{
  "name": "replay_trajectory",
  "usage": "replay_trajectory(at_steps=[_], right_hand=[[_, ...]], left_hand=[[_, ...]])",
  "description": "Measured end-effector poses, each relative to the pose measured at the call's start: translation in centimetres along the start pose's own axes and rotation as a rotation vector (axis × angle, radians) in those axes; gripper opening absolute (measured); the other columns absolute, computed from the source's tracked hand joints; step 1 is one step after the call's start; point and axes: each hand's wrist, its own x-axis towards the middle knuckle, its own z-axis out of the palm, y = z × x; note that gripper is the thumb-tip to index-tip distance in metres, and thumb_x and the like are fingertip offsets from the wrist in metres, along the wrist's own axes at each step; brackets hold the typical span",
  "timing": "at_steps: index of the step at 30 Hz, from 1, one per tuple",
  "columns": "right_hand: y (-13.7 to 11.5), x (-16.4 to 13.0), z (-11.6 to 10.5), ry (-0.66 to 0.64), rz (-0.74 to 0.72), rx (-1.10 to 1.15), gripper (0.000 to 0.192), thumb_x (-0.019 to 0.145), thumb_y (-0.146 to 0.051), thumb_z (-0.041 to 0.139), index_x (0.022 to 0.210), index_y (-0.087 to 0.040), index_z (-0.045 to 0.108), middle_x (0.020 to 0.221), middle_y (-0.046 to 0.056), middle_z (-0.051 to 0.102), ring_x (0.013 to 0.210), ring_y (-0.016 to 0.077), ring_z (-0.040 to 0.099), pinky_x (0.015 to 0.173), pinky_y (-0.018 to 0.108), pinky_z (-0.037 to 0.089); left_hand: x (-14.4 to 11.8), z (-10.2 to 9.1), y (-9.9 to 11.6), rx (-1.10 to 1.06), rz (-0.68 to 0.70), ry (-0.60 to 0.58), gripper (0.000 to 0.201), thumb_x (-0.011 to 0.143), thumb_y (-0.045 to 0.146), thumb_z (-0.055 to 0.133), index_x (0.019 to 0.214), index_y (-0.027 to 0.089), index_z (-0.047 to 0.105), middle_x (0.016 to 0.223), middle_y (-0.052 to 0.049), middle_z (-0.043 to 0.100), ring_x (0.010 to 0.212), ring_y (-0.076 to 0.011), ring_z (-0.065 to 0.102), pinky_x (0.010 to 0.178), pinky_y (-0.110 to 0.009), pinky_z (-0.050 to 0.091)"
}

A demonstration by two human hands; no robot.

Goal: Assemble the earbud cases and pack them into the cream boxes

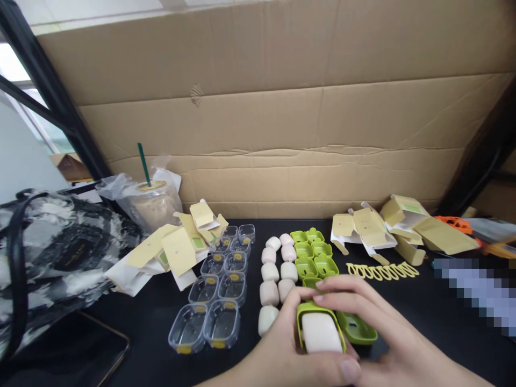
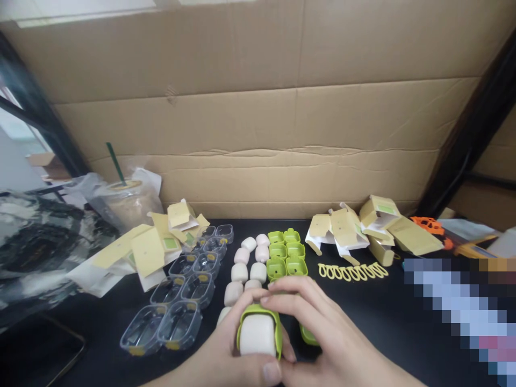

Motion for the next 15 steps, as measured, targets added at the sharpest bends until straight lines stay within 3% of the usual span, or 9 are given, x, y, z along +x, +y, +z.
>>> replay_trajectory(at_steps=[2,4,5,7,10,12,15], right_hand=[[0.0,-0.1,0.4,0.015,0.049,0.149,0.055,0.071,-0.013,0.070,0.116,-0.033,0.046,0.122,0.005,0.056,0.111,0.0233,0.061,0.087,0.031,0.055],[0.1,-0.2,0.6,0.116,0.106,0.297,0.049,0.071,-0.014,0.069,0.109,-0.033,0.045,0.122,0.006,0.057,0.112,0.0253,0.060,0.088,0.034,0.055],[0.1,-0.3,0.6,0.188,0.136,0.355,0.046,0.071,-0.014,0.068,0.106,-0.032,0.044,0.121,0.007,0.058,0.111,0.0262,0.061,0.087,0.036,0.055],[0.1,-0.2,0.5,0.311,0.199,0.428,0.040,0.073,-0.016,0.065,0.102,-0.032,0.043,0.117,0.007,0.061,0.106,0.0264,0.063,0.083,0.037,0.056],[0.0,0.2,0.0,0.384,0.294,0.467,0.035,0.077,-0.018,0.062,0.103,-0.033,0.045,0.113,0.007,0.063,0.102,0.0242,0.064,0.082,0.035,0.056],[-0.2,0.4,-0.3,0.386,0.318,0.482,0.037,0.077,-0.019,0.062,0.107,-0.034,0.047,0.113,0.006,0.064,0.102,0.0228,0.063,0.083,0.034,0.055],[-0.4,0.5,-0.4,0.366,0.324,0.501,0.039,0.076,-0.019,0.063,0.109,-0.034,0.048,0.111,0.004,0.064,0.101,0.0215,0.062,0.080,0.031,0.054]], left_hand=[[-0.1,-0.2,0.1,0.059,-0.035,-0.037,0.080,0.056,0.050,0.080,0.111,0.018,0.031,0.086,-0.003,0.059,0.068,-0.0099,0.055,0.064,-0.024,0.042],[-0.6,-0.6,0.8,0.313,0.000,-0.035,0.082,0.058,0.050,0.079,0.117,0.021,0.029,0.097,-0.006,0.058,0.066,-0.0105,0.055,0.061,-0.025,0.044],[-1.1,-0.9,1.4,0.527,0.066,-0.004,0.079,0.060,0.048,0.078,0.119,0.022,0.030,0.102,-0.007,0.057,0.070,-0.0124,0.056,0.062,-0.026,0.045],[-2.6,-1.5,2.7,1.047,0.286,0.135,0.068,0.065,0.044,0.077,0.117,0.022,0.039,0.112,-0.009,0.056,0.096,-0.0214,0.056,0.080,-0.033,0.047],[-5.8,-3.1,4.2,1.721,0.609,0.363,0.028,0.077,0.032,0.068,0.101,0.025,0.054,0.121,-0.005,0.057,0.111,-0.0246,0.048,0.093,-0.037,0.038],[-7.9,-4.5,4.3,1.992,0.632,0.475,0.020,0.077,0.030,0.066,0.093,0.024,0.058,0.124,-0.006,0.056,0.111,-0.0262,0.046,0.091,-0.037,0.036],[-10.0,-6.5,3.4,2.221,0.559,0.466,0.016,0.078,0.031,0.062,0.093,0.025,0.060,0.131,-0.007,0.052,0.114,-0.0278,0.044,0.088,-0.038,0.035]])
